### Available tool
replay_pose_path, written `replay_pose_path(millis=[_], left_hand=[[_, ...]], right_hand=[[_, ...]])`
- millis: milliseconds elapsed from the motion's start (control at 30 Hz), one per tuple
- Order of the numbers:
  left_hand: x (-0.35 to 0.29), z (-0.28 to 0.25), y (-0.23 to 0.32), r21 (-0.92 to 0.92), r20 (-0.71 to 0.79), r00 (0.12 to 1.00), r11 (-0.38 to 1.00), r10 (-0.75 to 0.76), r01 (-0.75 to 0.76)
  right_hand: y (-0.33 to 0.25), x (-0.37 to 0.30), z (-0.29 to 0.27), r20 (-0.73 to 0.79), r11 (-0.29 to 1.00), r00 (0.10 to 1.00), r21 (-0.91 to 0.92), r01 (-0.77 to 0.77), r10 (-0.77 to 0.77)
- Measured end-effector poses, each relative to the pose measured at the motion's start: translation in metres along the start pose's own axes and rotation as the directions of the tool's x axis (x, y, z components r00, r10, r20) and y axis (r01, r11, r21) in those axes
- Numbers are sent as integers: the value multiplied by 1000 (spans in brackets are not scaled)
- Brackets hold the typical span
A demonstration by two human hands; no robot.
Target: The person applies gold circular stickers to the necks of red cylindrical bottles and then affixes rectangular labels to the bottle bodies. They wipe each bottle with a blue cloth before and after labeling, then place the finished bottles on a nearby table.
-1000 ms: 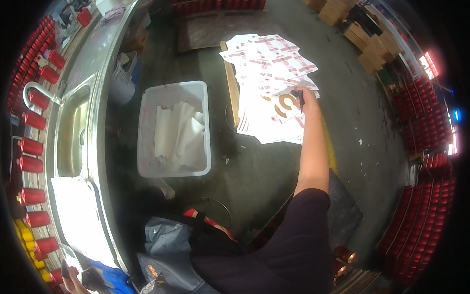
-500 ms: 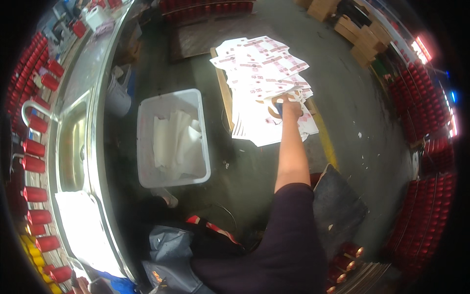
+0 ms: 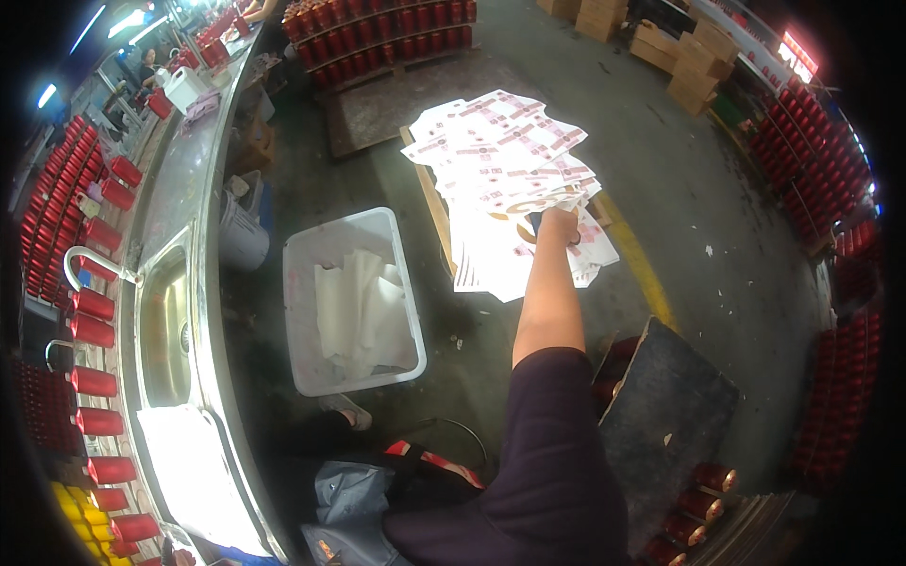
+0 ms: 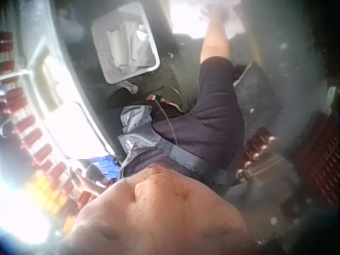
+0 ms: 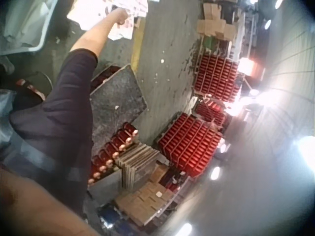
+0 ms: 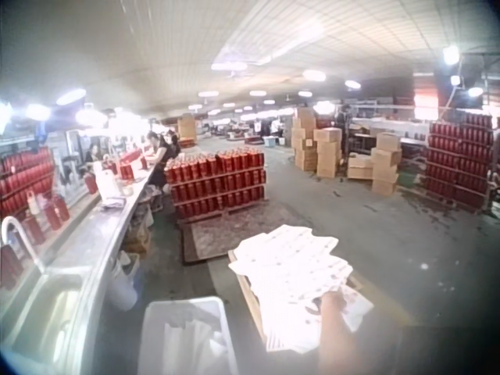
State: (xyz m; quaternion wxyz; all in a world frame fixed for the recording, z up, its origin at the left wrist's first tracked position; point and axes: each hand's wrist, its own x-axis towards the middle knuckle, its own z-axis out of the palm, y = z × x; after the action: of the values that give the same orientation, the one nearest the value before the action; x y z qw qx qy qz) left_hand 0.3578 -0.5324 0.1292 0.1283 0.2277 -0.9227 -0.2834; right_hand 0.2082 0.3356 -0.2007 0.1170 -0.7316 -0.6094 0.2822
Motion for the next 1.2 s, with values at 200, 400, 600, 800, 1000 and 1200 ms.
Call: replay_pose_path(millis=[200, 400, 600, 800, 1000, 1200], left_hand=[[1, 9, 13, -57, -15, 1000, 998, 28, -28], [6, 15, 18, 18, -51, 998, 999, 30, -30], [11, 20, 15, -44, -71, 997, 999, 15, -18], [17, 27, 19, 13, -62, 996, 998, 63, -62], [20, 36, 30, -54, -96, 995, 998, 38, -43], [18, 32, 29, -51, -120, 989, 994, 87, -94]], right_hand=[[-7, 48, 4, 38, 999, 999, -19, 34, -33], [-38, 67, 0, 142, 953, 976, 278, 121, -165], [-74, 63, -17, 305, 862, 926, 505, 42, -224], [-53, 80, -16, 458, 892, 880, 440, -101, -126], [-63, 102, 6, 365, 821, 904, 570, -29, -222], [-114, 80, -35, 185, 774, 918, 609, 174, -351]])
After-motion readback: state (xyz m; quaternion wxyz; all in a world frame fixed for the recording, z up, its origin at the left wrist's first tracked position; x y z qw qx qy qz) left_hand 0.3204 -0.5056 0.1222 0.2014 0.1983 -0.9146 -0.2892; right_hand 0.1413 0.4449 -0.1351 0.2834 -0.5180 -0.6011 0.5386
